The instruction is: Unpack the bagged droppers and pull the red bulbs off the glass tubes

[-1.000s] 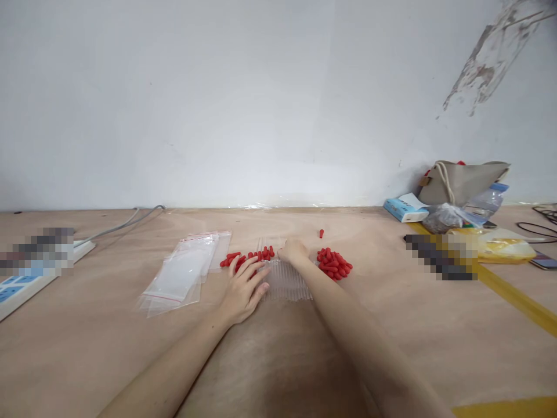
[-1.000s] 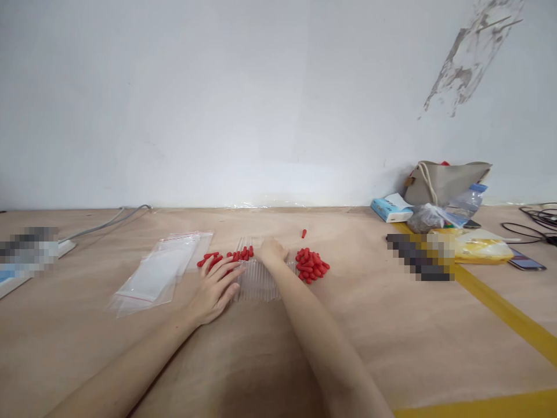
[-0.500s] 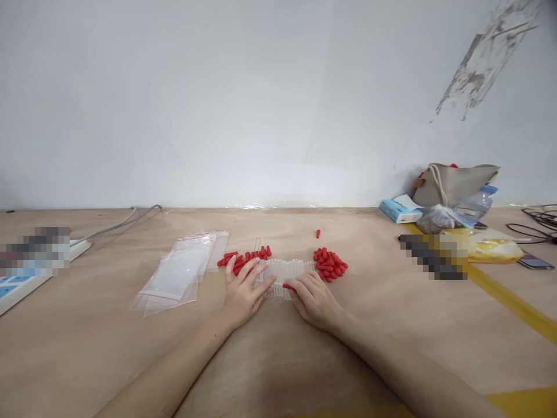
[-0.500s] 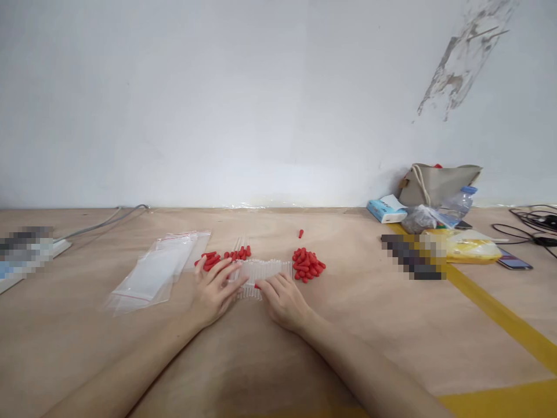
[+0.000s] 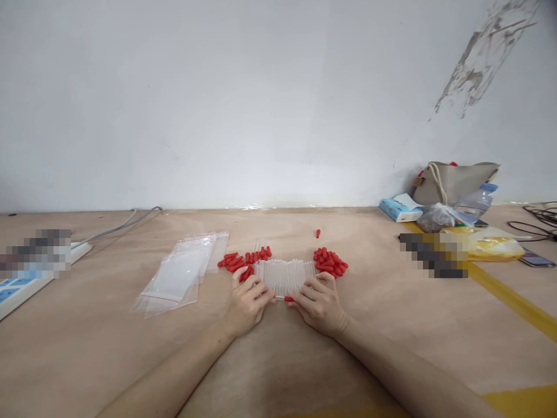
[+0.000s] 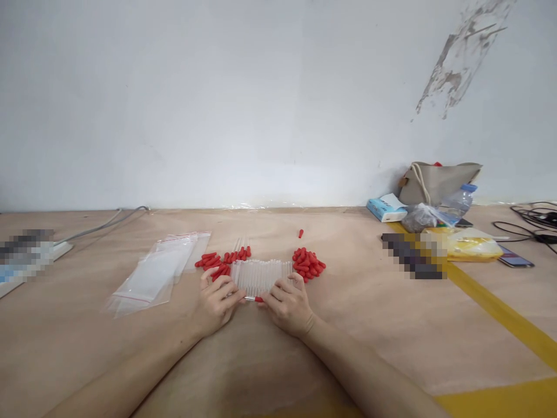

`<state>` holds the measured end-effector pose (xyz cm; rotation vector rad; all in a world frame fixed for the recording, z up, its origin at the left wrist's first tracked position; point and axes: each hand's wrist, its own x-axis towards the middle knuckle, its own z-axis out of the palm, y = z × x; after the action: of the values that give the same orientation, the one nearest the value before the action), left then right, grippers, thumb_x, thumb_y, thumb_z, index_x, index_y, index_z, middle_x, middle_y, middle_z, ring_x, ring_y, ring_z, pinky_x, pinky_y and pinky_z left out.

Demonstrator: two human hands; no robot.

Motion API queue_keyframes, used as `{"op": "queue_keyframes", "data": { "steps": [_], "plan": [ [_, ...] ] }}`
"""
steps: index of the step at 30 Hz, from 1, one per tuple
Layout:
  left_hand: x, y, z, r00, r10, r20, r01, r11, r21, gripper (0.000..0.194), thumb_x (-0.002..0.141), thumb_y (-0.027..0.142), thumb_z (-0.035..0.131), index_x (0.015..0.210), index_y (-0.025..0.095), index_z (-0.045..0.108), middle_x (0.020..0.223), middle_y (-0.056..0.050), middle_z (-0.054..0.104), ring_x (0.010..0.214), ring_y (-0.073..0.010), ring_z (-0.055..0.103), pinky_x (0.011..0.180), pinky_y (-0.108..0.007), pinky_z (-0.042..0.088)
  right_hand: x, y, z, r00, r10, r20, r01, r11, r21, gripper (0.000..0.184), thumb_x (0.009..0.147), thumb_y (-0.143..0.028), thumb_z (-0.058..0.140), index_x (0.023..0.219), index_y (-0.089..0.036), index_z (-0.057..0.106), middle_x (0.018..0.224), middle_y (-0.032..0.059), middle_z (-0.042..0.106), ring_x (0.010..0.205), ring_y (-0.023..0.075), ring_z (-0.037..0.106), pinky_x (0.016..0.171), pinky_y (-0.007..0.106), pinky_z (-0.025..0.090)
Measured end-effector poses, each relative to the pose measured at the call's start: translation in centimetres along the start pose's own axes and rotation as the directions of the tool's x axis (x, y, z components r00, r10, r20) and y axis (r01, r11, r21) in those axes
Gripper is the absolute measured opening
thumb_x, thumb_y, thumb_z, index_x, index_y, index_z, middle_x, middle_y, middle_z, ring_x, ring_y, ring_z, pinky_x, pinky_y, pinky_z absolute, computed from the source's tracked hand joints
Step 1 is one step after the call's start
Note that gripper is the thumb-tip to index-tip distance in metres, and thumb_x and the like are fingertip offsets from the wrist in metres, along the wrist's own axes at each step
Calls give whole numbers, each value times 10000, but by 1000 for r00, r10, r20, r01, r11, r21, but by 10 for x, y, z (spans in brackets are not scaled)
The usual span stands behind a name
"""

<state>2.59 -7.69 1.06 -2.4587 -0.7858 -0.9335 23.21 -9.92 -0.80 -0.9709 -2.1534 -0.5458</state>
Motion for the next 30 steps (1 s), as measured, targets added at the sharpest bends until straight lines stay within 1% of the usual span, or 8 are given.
{"op": "queue_keyframes", "data": {
  "steps": [5,8,12,14,17,21,25,30],
  "plan": [
    [-2,-4,-4,999,-16,34,17,999,-31,141,810,193,483,775,226,615,646,11,584,727,-147,505,890,-456,279,-1,4,-8,996,24,82,-26,999,28,168,824,-280,485,725,-239,614,564,-22,558,680,116,483,832,366,244],
    [-7,-13,-2,996,-93,10,93,993,-69,152,816,169,468,804,210,613,682,-9,572,697,-141,492,780,-374,371,-3,15,-11,994,111,25,-113,988,107,132,812,-243,499,784,-240,628,625,-6,582,666,119,486,758,340,311],
    [-9,-23,5,971,-237,22,237,957,-165,275,840,122,388,1056,170,551,845,-63,522,771,-140,493,697,-268,433,-4,30,-9,946,309,-102,-262,910,321,242,825,-207,459,1035,-227,579,822,48,571,758,136,523,681,295,416],
    [-7,-25,9,959,-277,57,283,942,-179,366,840,100,343,1180,154,467,922,-88,481,853,-152,489,753,-279,441,-2,37,-9,902,412,-131,-338,860,382,300,836,-210,423,1115,-222,533,922,72,532,823,142,536,697,293,447],
    [-1,-26,14,959,-280,46,284,944,-168,419,834,95,334,1245,144,403,903,-85,460,849,-156,482,760,-292,447,0,50,-13,803,571,-171,-476,787,393,292,837,-259,406,1086,-199,544,967,89,506,831,146,539,715,306,461],
    [2,-27,19,973,-231,-19,226,962,-154,378,835,92,360,1193,156,464,841,-67,499,788,-150,497,724,-282,458,-4,80,-22,645,741,-184,-631,653,419,297,763,-359,507,980,-161,551,817,55,558,652,119,506,608,277,457],
    [2,-27,22,980,-198,-13,193,967,-167,345,839,103,384,1161,178,483,853,-60,568,790,-157,526,727,-289,465,-10,104,-27,476,877,-65,-756,446,480,339,667,-458,587,798,-145,582,699,38,581,540,97,459,502,238,413],
    [1,-23,22,989,-134,54,144,958,-248,247,834,139,414,1030,176,559,913,-69,589,834,-156,544,749,-293,474,-20,116,-17,430,901,57,-764,330,555,400,601,-525,611,727,-146,578,671,60,609,571,132,534,529,260,443]
  ]
}}
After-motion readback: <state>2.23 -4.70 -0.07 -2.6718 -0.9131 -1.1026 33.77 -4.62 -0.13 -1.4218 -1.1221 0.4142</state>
